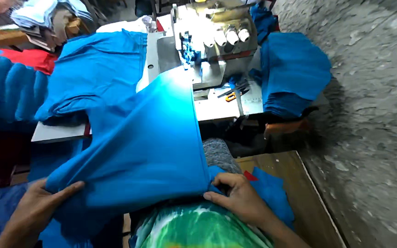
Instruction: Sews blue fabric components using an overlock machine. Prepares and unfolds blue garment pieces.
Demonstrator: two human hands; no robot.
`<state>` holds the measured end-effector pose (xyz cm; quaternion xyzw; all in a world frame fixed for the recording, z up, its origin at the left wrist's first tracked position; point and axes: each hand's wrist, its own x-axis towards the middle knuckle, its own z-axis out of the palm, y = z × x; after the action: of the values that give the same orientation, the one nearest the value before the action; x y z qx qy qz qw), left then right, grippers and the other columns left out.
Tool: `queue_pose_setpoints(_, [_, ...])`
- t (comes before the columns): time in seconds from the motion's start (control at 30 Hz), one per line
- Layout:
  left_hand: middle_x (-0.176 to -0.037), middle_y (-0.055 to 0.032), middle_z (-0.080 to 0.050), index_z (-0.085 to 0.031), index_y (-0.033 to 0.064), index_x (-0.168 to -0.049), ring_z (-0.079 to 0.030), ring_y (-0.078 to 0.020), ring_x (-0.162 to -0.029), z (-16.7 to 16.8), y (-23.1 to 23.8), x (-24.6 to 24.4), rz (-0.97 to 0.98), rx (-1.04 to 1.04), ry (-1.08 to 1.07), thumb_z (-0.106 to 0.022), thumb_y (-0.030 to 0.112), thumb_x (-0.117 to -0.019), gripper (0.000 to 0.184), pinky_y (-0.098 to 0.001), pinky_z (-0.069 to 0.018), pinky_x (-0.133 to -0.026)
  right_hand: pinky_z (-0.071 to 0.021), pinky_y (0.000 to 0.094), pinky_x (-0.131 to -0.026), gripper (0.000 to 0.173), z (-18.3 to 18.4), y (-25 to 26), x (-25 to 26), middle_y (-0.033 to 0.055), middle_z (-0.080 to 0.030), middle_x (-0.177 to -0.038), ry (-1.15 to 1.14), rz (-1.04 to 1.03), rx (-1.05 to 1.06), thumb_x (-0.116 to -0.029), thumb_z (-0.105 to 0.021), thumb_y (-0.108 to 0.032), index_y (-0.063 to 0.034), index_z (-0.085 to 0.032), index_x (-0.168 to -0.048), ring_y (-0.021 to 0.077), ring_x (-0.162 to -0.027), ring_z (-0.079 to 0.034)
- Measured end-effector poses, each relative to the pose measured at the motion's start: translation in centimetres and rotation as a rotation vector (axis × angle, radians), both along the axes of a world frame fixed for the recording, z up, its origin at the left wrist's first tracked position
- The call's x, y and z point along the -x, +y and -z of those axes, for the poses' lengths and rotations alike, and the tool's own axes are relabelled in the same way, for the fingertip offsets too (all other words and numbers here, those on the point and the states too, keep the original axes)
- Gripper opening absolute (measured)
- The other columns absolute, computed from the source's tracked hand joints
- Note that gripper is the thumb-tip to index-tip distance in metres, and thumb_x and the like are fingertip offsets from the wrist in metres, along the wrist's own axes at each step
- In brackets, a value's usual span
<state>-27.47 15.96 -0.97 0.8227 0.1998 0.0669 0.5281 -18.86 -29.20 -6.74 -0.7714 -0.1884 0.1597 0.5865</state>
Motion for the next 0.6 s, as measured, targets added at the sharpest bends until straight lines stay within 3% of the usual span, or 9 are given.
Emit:
queue_pose_setpoints(0.1, [-0.099,0.0100,-0.076,-0.074,0.0251,-0.104,-0.072,-0.0033,-0.090,1.0,-1.5,-0.1,0.002,0.135,-0.160,-0.088,0.035,-0.0769,0.032,-0.0239,-0.0616,-0.081,-0.0497,0.0149,-0.056,0.024,-0.9,-0.3,0.2,-0.0075,-0.069,-0.075,0.122,0.018,-0.038,-0.0910,-0.078,-0.036,-0.0123,-0.076,-0.087,-0.0027,-0.062,-0.059])
queue_pose_setpoints(0.2, [-0.104,0.0076,-0.076,-0.072,0.0227,-0.110,-0.072,-0.0058,-0.095,1.8,-2.6,0.0,-0.004,0.212,-0.218,-0.087,0.033,-0.0795,0.035,-0.0260,-0.0608,-0.085,-0.0520,0.0139,-0.062,0.025,-0.7,-0.4,0.4,-0.0086,-0.070,-0.077,-0.112,0.077,0.031,-0.0943,-0.074,-0.037,-0.0147,-0.077,-0.084,-0.0036,-0.069,-0.062])
queue_pose_setpoints(0.27, [-0.107,0.0063,-0.075,-0.070,0.0199,-0.114,-0.072,-0.0075,-0.097,2.1,-2.9,0.3,-0.012,0.237,-0.230,-0.086,0.029,-0.0808,0.038,-0.0274,-0.0609,-0.087,-0.0532,0.0157,-0.070,0.024,-0.5,-0.4,0.7,-0.0088,-0.071,-0.078,-0.270,0.137,0.106,-0.0917,-0.075,-0.038,-0.0161,-0.078,-0.082,-0.0029,-0.075,-0.064])
queue_pose_setpoints(0.47, [-0.104,0.0046,-0.076,-0.068,0.0172,-0.113,-0.073,-0.0089,-0.095,1.8,-3.8,0.4,-0.050,0.253,-0.248,-0.086,0.019,-0.0777,0.040,-0.0287,-0.0619,-0.085,-0.0524,0.0101,-0.058,0.022,-1.0,-0.7,1.3,-0.0090,-0.072,-0.075,-0.324,0.279,0.055,-0.0836,-0.084,-0.035,-0.0144,-0.077,-0.085,-0.0065,-0.066,-0.063])
queue_pose_setpoints(0.6, [-0.103,0.0044,-0.076,-0.067,0.0153,-0.113,-0.073,-0.0091,-0.094,2.2,-4.4,0.3,-0.073,0.259,-0.252,-0.085,0.012,-0.0765,0.041,-0.0294,-0.0624,-0.084,-0.0507,0.0097,-0.057,0.019,-0.9,-1.3,1.5,-0.0096,-0.072,-0.076,-0.303,0.266,0.070,-0.0876,-0.080,-0.034,-0.0150,-0.079,-0.087,-0.0072,-0.064,-0.061])
